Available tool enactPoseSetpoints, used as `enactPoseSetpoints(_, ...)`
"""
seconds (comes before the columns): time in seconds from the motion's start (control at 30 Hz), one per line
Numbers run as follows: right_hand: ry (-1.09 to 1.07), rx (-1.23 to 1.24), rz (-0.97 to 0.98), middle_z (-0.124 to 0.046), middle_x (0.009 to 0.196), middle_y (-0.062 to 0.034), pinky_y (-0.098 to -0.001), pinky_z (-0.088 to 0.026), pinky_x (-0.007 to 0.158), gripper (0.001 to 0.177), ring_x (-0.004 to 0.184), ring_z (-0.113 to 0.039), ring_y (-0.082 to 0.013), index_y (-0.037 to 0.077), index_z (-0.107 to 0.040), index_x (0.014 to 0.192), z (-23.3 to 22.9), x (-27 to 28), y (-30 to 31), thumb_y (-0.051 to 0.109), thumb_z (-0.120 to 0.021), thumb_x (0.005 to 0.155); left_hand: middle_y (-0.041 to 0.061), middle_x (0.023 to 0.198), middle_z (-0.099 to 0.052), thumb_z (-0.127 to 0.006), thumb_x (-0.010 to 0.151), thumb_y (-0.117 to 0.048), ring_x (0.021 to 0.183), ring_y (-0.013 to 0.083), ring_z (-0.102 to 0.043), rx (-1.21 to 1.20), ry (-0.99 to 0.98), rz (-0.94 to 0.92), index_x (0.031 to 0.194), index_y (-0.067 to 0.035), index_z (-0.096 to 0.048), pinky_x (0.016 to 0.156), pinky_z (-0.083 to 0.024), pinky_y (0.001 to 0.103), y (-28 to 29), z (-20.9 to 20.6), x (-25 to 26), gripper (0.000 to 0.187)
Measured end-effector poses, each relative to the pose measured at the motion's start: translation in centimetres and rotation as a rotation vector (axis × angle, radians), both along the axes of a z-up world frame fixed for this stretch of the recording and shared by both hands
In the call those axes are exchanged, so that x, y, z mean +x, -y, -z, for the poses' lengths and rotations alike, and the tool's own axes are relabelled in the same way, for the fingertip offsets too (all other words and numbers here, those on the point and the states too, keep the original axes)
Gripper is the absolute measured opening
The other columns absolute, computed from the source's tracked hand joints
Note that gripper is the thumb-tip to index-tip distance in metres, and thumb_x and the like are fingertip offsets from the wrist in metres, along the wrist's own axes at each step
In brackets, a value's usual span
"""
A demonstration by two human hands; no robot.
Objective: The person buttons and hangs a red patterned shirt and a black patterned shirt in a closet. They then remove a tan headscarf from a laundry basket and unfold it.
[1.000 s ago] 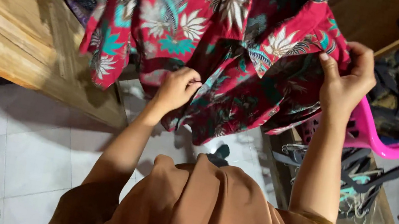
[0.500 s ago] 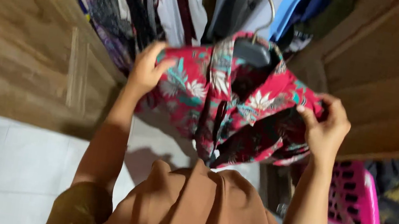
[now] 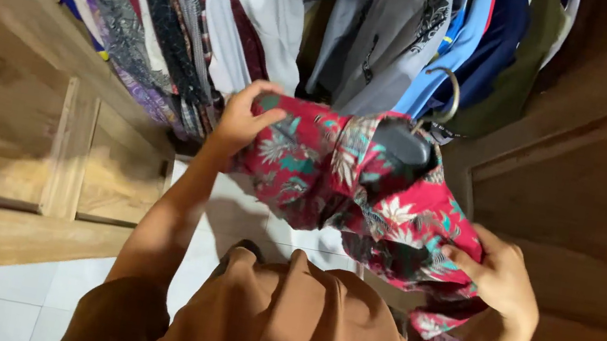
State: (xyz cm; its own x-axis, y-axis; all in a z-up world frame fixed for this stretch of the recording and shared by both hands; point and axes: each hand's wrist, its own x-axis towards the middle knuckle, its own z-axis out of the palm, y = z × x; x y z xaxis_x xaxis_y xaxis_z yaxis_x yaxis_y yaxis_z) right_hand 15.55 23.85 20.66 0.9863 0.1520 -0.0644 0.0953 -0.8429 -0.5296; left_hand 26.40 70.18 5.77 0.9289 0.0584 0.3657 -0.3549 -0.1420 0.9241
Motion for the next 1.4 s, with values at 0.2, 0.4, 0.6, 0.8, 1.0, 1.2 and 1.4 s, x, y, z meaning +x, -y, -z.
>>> enactPoseSetpoints(0.2,0.028,0.191,0.230,-0.068,0.061,-0.0125,-0.0372,-0.049,0.052,0.035,0.047,-0.063,-0.0208,0.007,-0.073,0.109,2.9,4.9,-6.2,0.029,-0.078,0.082,0.025,0.145,-0.049,-0.077,0.090,-0.027,0.136,0.0378,-0.050,0.253,0.055,-0.282,0.149,-0.004,-0.045,0.117,-0.041,0.043,4.7,5.7,8.9,0.071)
enactPoseSetpoints(0.4,0.221,0.190,0.259,-0.067,0.066,-0.0178,-0.0392,-0.048,0.057,0.034,0.053,-0.064,-0.0265,0.007,-0.074,0.108,1.3,13.1,-14.6,0.032,-0.079,0.085,0.020,0.165,-0.034,-0.068,0.099,-0.036,0.152,0.0348,-0.034,0.013,-0.256,-0.028,0.160,-0.012,-0.029,0.119,-0.030,0.041,5.8,4.3,16.9,0.077)
enactPoseSetpoints(0.6,0.492,0.546,0.249,-0.078,0.095,-0.0178,-0.0365,-0.055,0.078,0.034,0.084,-0.077,-0.0276,0.002,-0.071,0.113,0.9,24.8,-19.5,0.027,-0.075,0.091,0.018,0.164,-0.034,-0.063,0.098,-0.040,0.150,0.0327,-0.035,-0.009,-0.180,0.063,0.162,-0.016,-0.026,0.118,-0.032,0.041,5.9,-4.3,22.9,0.078)
enactPoseSetpoints(0.8,0.458,0.460,0.220,-0.076,0.096,-0.0197,-0.0424,-0.054,0.081,0.038,0.090,-0.073,-0.0349,0.005,-0.073,0.114,0.0,32.0,-26.0,0.034,-0.075,0.089,0.020,0.165,-0.040,-0.051,0.108,-0.042,0.154,0.0336,-0.039,-0.047,-0.105,0.094,0.160,-0.008,-0.033,0.124,-0.030,0.041,6.3,-0.1,28.2,0.066)
enactPoseSetpoints(1.0,0.383,0.351,0.368,-0.075,0.098,-0.0220,-0.0480,-0.053,0.085,0.043,0.093,-0.072,-0.0396,0.008,-0.071,0.112,2.4,38.2,-23.7,0.042,-0.074,0.086,0.022,0.161,-0.038,-0.053,0.104,-0.044,0.149,0.0308,-0.039,-0.051,-0.265,0.130,0.160,-0.010,-0.031,0.120,-0.030,0.040,5.1,4.3,29.2,0.069)
enactPoseSetpoints(1.2,0.404,0.068,0.514,-0.073,0.100,-0.0237,-0.0542,-0.051,0.083,0.048,0.096,-0.068,-0.0445,0.010,-0.069,0.116,3.6,39.5,-20.8,0.049,-0.076,0.088,0.021,0.159,-0.042,-0.059,0.101,-0.041,0.147,0.0316,-0.041,-0.011,-0.310,0.147,0.158,-0.014,-0.035,0.117,-0.034,0.040,4.2,4.3,30.4,0.068)
enactPoseSetpoints(1.4,0.670,-0.019,0.466,-0.074,0.090,-0.0240,-0.0554,-0.054,0.076,0.050,0.082,-0.070,-0.0454,0.011,-0.066,0.126,4.2,37.9,-20.2,0.042,-0.076,0.087,0.020,0.156,-0.046,-0.067,0.096,-0.033,0.143,0.0309,-0.045,-0.006,-0.314,0.205,0.156,-0.014,-0.038,0.116,-0.038,0.039,3.8,6.9,31.4,0.069)
